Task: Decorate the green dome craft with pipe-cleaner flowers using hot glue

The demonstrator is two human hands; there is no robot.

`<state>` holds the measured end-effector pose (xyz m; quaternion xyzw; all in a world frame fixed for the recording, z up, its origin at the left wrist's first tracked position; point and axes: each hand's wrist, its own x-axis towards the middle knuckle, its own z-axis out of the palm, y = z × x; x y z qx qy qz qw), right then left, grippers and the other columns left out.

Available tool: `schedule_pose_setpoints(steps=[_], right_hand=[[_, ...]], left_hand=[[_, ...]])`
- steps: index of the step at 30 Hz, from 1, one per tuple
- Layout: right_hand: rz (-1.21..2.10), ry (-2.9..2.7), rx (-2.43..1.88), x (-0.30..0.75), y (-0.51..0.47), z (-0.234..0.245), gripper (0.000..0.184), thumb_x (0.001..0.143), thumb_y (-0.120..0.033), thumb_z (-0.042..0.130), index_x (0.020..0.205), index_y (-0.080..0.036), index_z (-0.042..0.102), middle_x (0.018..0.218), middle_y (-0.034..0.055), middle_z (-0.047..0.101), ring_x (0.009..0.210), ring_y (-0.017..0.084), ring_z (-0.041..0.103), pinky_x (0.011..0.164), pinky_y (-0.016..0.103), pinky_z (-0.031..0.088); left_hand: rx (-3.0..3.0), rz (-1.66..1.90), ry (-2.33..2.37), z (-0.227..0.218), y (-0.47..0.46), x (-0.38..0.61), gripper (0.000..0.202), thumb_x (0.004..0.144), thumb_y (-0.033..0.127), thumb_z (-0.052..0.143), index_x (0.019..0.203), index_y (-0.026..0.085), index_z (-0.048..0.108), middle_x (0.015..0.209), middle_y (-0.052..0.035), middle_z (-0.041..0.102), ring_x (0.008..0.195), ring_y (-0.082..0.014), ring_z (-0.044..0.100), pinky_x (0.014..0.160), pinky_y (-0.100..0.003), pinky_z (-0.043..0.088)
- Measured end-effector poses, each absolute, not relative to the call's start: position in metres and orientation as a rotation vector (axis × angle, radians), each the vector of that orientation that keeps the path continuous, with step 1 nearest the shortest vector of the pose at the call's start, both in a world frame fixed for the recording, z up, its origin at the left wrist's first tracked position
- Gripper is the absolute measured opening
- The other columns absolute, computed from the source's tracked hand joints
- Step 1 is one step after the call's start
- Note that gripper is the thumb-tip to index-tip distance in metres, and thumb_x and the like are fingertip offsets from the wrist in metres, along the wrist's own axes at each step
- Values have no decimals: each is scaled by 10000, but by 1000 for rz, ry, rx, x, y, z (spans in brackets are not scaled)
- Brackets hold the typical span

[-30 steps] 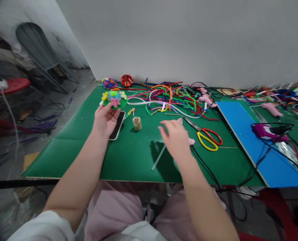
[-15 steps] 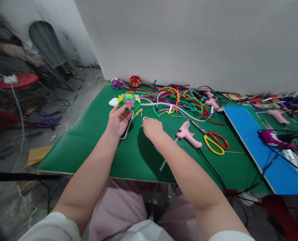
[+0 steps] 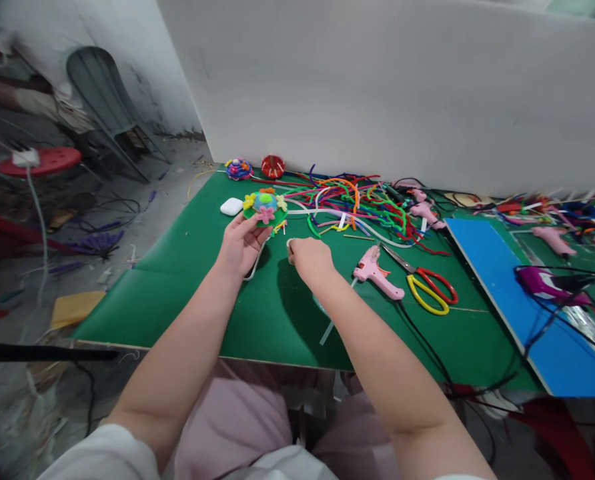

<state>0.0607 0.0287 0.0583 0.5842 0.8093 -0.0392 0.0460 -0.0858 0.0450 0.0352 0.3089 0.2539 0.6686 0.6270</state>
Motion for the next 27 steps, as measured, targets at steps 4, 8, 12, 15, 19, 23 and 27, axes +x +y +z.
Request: schedule_pose_setpoints(steps=[4,8,12,15,19,23,27], right_hand=[[-90,2484,1743,61,23,63,181,823,-236,459,918,-192,607,833,83,674,784,203,626,619,249,391],[-73,2475,1706,62,19,70,186,806,-147,437,878,-178,605,806,96,676,741,217,639,583,254,385],[-35,2471,1698,65,16,71,181,816,-162,431,905,-192,586,802,92,670,758,228,641,584,253,389],[-1,2459,1708,66,15,68,203,836,-160,393,960,-186,551,802,98,665,758,234,643,582,260,397],[21,2436,1715,67,12,64,230,829,-124,375,1014,-170,503,806,104,665,763,246,645,584,272,408],[9,2409,1721,67,11,61,249,826,-101,364,1045,-152,471,824,110,666,775,239,647,603,273,420],[-8,2400,1714,67,12,58,242,858,-141,338,1069,-142,457,839,120,667,787,242,647,611,283,430]], left_hand=[[703,1519,567,34,44,-85,115,691,159,647,799,186,619,790,20,684,724,-92,647,701,-213,522],[700,1510,595,35,44,-84,148,681,168,653,823,185,616,796,16,685,718,-92,646,714,-220,517],[696,1507,628,36,43,-83,169,676,167,654,839,178,609,810,11,684,713,-90,643,731,-224,513],[685,1497,605,37,42,-82,150,677,159,654,820,175,610,801,16,683,714,-92,643,716,-227,518],[694,1480,603,38,40,-80,173,676,159,657,844,170,615,818,13,680,717,-92,640,707,-229,518],[713,1446,627,39,38,-76,205,670,172,663,870,165,617,832,1,679,732,-101,639,707,-235,514],[712,1411,618,40,35,-74,216,664,170,667,875,167,623,835,3,679,716,-95,634,706,-234,512]])
